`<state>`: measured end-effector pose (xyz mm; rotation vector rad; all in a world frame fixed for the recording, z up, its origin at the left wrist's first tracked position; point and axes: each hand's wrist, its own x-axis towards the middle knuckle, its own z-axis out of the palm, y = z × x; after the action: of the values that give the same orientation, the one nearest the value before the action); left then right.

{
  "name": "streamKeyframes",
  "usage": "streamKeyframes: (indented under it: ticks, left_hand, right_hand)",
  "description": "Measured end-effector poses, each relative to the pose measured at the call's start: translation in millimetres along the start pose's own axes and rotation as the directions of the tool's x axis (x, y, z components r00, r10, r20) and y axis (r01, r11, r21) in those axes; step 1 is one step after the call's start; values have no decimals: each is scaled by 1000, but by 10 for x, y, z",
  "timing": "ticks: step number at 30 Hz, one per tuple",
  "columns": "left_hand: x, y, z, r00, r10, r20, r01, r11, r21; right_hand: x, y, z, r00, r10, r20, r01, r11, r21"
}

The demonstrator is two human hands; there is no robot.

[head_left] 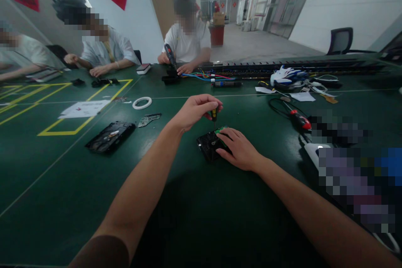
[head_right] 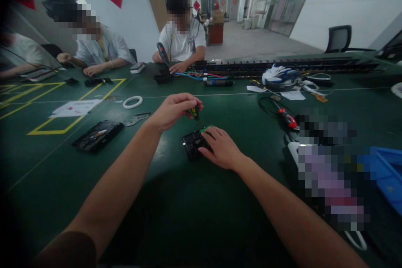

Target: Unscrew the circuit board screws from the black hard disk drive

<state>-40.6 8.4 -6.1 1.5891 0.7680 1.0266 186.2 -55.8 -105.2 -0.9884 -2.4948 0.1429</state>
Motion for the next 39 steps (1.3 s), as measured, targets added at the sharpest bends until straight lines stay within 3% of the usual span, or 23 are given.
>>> streamKeyframes:
  ticks: [11,17,25,33,39]
  left_hand:
    - [15,-16,62,999,44,-12,-42,991,124]
    - [46,-69,88,995,15,-101,-13,1000,21]
    - [54,-50,117,995,-76,-71,61,979,-195]
    - [46,-38,105,985,-75,-154,54,989,-140]
    - [40,-28,93,992,-36,-118,21,993,-119]
  right_hand:
    - [1,-14,-12,1000,6,3,-6,1000,-1]
    - [-2,-12,-7,1000,8,-2,-8,1000,-2]
    - [0,-7,-2,1000,4,-4,-4,1000,14]
    - [3,1,12,1000,7,0,-7,1000,3]
    - [15,-10,-6,1000,9,1,-9,1000,-6]
